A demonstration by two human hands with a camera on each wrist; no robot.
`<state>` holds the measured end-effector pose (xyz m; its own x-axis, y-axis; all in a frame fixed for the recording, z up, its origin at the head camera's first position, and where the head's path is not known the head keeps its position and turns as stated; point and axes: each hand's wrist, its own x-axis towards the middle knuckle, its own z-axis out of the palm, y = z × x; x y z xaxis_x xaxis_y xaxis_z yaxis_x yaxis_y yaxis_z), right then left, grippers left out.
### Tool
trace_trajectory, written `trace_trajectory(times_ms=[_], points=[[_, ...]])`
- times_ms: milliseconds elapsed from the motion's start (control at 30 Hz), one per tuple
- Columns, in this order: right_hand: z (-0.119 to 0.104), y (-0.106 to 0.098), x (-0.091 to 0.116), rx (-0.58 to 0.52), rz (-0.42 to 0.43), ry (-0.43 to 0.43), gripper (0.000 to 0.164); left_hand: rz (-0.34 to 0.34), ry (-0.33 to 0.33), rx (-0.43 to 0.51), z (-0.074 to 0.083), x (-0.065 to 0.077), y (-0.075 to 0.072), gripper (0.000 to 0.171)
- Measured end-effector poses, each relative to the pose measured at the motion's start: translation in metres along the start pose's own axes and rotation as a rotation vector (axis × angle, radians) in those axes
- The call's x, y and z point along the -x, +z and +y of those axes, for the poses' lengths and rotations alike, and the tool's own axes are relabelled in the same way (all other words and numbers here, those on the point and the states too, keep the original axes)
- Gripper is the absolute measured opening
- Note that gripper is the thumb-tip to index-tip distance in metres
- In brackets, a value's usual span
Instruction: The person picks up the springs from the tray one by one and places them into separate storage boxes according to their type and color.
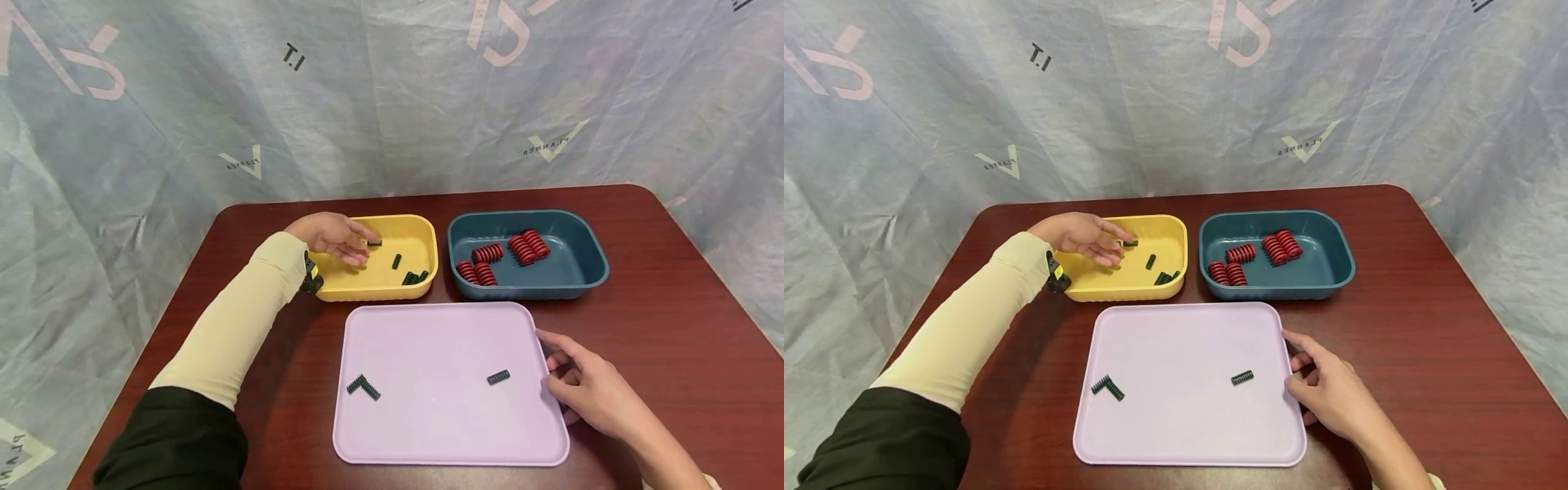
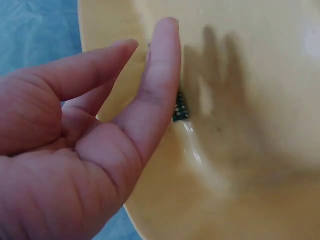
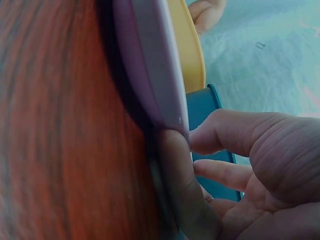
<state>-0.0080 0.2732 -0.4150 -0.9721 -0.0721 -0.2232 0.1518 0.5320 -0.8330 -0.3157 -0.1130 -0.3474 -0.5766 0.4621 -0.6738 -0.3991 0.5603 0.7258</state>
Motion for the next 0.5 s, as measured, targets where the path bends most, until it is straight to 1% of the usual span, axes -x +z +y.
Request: trace_trajectory(times_ms=[167,267,367,500], points=[[0.000,0.000,0.000,-0.006,0.004,-0.015,0.071,0.005,0.061,0.031,-0.002,0.008,0.005,0.049],[0.000,0.001,0.000,-0.001,0.003,-0.012,0.071,0.005,0.110,0.075,-0.002,0.014,0.012,0.050],[0.001,0.000,0.000,0.000,0.002,-0.005,0.071,-0.010,0.179,0.090,-0.001,0.022,0.022,0.052],[0.001,-0.001,0.000,-0.006,0.001,0.002,0.071,-0.045,0.268,0.072,0.000,0.033,0.042,0.053]])
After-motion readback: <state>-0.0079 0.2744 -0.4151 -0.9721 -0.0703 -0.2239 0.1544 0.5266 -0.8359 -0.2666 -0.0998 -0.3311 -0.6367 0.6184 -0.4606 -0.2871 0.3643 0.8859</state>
